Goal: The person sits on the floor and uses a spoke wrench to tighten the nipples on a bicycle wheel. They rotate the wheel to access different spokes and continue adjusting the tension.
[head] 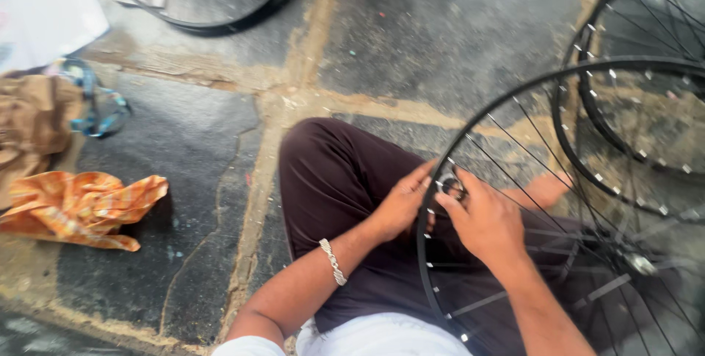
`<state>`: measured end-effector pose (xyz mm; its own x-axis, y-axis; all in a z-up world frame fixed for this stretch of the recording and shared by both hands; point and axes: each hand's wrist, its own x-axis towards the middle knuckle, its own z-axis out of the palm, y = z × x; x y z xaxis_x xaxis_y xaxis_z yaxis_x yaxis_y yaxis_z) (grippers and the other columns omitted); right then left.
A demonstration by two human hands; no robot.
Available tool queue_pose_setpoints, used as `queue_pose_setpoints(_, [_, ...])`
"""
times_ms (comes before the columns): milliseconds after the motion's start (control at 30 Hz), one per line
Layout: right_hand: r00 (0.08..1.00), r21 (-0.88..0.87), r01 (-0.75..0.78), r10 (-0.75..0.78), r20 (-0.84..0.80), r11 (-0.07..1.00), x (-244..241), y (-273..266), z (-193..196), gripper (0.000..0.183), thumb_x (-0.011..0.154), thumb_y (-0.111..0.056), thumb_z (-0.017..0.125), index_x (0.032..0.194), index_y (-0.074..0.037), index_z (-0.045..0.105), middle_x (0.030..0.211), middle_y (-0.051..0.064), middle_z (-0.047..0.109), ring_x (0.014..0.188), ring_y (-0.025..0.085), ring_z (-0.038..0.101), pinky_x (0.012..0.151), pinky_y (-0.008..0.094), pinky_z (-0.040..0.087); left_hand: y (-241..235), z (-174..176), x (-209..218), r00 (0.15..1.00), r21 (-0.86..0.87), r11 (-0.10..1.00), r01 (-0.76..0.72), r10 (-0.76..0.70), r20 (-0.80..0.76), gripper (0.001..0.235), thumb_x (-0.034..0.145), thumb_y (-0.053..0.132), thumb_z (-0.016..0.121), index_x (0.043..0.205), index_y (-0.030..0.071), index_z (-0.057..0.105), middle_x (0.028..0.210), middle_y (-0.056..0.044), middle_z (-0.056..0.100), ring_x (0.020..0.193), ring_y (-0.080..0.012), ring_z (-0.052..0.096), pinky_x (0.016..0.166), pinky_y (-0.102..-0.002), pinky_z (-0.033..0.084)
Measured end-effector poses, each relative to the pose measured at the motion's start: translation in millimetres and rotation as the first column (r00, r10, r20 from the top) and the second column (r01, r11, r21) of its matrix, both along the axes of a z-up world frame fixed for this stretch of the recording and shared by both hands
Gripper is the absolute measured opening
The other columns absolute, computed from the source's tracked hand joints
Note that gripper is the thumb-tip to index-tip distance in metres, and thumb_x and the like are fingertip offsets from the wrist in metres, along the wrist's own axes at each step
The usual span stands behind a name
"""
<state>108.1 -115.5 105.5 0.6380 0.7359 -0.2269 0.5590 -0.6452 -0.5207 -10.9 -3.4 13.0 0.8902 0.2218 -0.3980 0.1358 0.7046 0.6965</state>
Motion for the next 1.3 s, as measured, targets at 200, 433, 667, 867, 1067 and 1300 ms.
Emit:
queue_pose_setpoints(200, [0.988,0.022,0.012,-0.015,0.155,1.0,-6.6,-2.8,-6.5,0.04,0.085,-0.036,0.077,0.114,-0.01,0.068,0.095,0.015,0.075,0.082,0.037,0.071,0.07,0.049,0.053,-2.4,-12.5,0.6,1.0,-0.04,0.999,-0.025,0.026,0.016,0.055,0.11,0.033,0.048,0.163,0.02,0.035,0.072,-0.001,0.057,0.056,-0.0086,0.06,0.053,-0.028,0.057])
queue_pose_setpoints(433, [0.989,0.138,-0.065,0.045,0.144,0.988,-1.0,-0.5,9.6,0.02,0.09,-0.022,0.073,0.096,-0.007,0.062,0.079,0.014,0.072,0.069,0.039,0.068,0.059,0.05,0.047,-1.3,-0.4,-0.8,1.0,-0.025,1.0,-0.004,0.004,0.029,0.056,0.11,0.032,0.047,0.163,0.021,0.034,0.07,0.001,0.055,0.057,-0.0084,0.059,0.053,-0.027,0.056])
queue_pose_setpoints(667, [0.982,0.127,-0.078,0.098,-0.159,0.989,10.9,-5.2,25.3,0.022,0.101,-0.025,0.065,0.096,-0.004,0.062,0.067,0.015,0.064,0.064,0.034,0.066,0.061,0.044,0.048,1.5,2.2,-0.6,0.999,-0.049,0.999,0.018,-0.016,0.045,0.058,0.109,0.034,0.049,0.163,0.021,0.034,0.068,0.001,0.054,0.057,-0.0087,0.06,0.054,-0.027,0.056])
queue_pose_setpoints(867, [0.983,0.301,-0.108,0.146,-0.109,0.948,6.3,-2.8,23.4,0.018,0.094,-0.021,0.072,0.098,-0.005,0.065,0.084,0.011,0.073,0.076,0.031,0.072,0.067,0.04,0.052,2.4,-2.5,0.8,0.999,-0.057,0.998,0.001,0.001,0.034,0.059,0.109,0.037,0.049,0.163,0.019,0.035,0.071,0.001,0.057,0.058,-0.008,0.061,0.054,-0.026,0.056])
queue_pose_setpoints(1067, [0.998,0.273,0.024,-0.005,-0.07,0.962,-4.9,1.8,18.8,0.038,0.08,-0.019,0.082,0.111,-0.004,0.065,0.09,0.011,0.074,0.079,0.029,0.075,0.067,0.039,0.056,1.7,-4.7,2.1,1.0,-0.022,1.0,-0.005,0.006,0.024,0.059,0.108,0.037,0.049,0.163,0.018,0.035,0.078,0.001,0.061,0.057,-0.0071,0.06,0.053,-0.026,0.056])
queue_pose_setpoints(1300, [0.981,0.13,-0.058,0.033,0.193,0.99,-5.6,4.2,4.1,0.026,0.083,-0.016,0.08,0.105,-0.006,0.07,0.086,0.015,0.074,0.078,0.036,0.072,0.066,0.046,0.054,2.8,-2.0,2.0,1.0,0.05,0.998,0.025,-0.025,0.0,0.058,0.109,0.036,0.048,0.163,0.019,0.034,0.07,0.002,0.056,0.057,-0.007,0.06,0.054,-0.027,0.057])
